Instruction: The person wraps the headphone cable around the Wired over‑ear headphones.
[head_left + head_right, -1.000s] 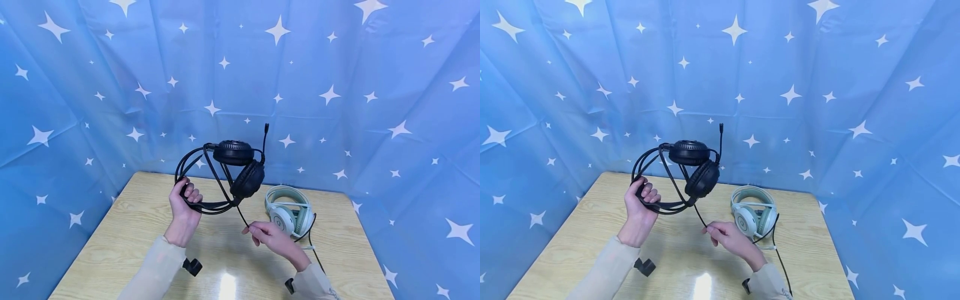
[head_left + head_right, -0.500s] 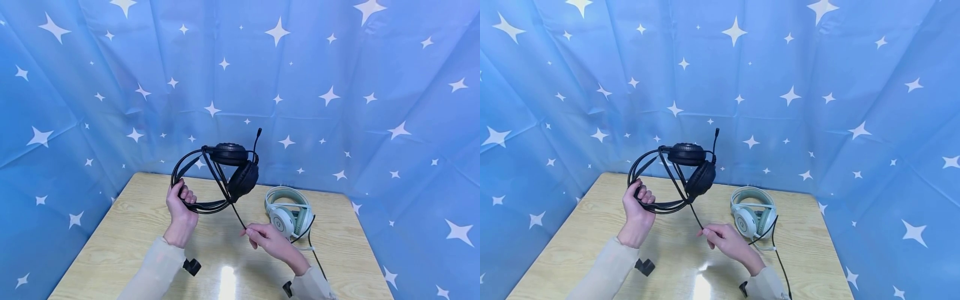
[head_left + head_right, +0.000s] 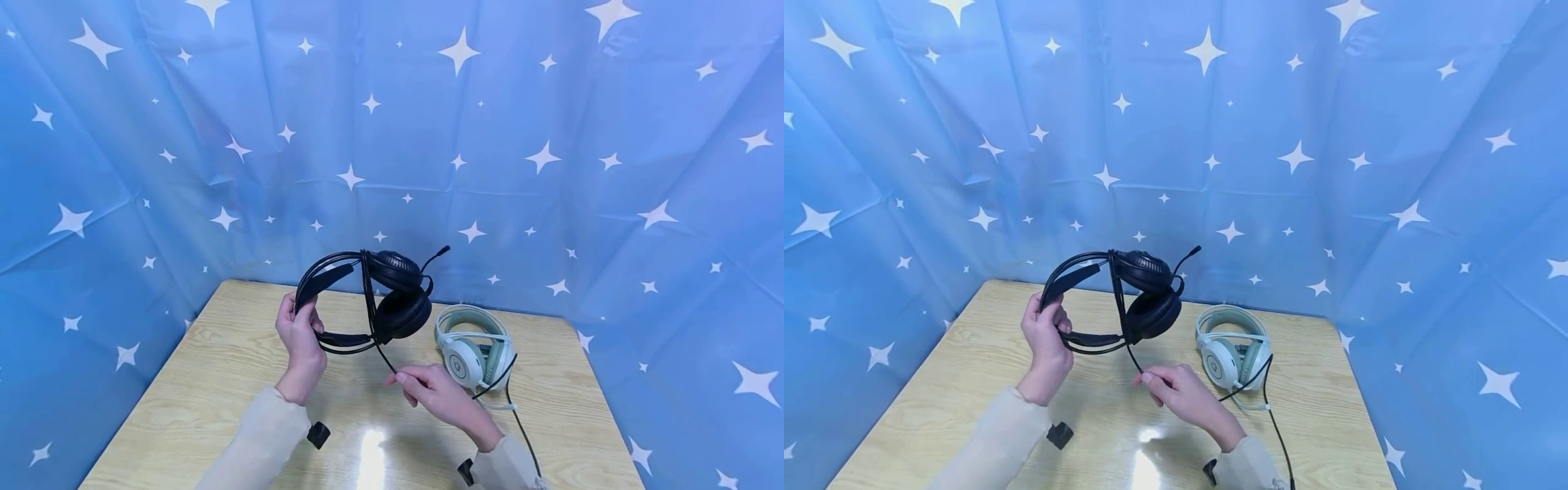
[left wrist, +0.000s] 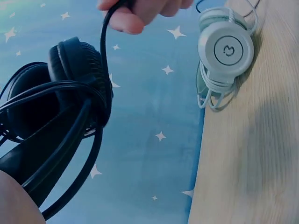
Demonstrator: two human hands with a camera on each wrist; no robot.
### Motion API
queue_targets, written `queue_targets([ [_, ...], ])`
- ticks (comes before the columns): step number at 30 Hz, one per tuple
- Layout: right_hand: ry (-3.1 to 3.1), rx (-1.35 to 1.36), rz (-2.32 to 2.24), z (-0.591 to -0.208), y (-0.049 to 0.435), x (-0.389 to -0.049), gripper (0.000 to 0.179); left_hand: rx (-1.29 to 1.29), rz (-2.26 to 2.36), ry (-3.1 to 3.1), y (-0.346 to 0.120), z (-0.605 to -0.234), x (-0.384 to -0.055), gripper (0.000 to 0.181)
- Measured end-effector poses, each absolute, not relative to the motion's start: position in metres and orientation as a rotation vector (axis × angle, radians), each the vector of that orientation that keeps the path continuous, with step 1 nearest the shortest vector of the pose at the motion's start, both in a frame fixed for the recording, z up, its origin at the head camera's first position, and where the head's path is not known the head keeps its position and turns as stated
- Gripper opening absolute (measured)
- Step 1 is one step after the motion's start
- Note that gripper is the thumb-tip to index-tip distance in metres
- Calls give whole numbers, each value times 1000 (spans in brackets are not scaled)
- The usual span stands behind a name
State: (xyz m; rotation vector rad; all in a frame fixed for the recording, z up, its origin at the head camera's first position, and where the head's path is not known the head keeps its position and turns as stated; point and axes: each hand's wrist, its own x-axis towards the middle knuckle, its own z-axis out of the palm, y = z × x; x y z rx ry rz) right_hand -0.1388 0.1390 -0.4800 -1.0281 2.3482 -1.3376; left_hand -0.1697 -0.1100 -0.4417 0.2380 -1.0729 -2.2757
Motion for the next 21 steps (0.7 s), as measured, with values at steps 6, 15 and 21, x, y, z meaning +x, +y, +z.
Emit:
queue_targets([
  [6,2353,-1004,-1329,-479,138,-141,31,140,-2126,-1213,-107,-445,-171,20],
  [15,2346,-918,-1301,-476,135,-139,22,0,-2024,-1316,-106,-452,-171,12],
  [21,2393,-906,-1234,-474,133,-139,20,-69,-1831,-1457,-106,-456,-171,16],
])
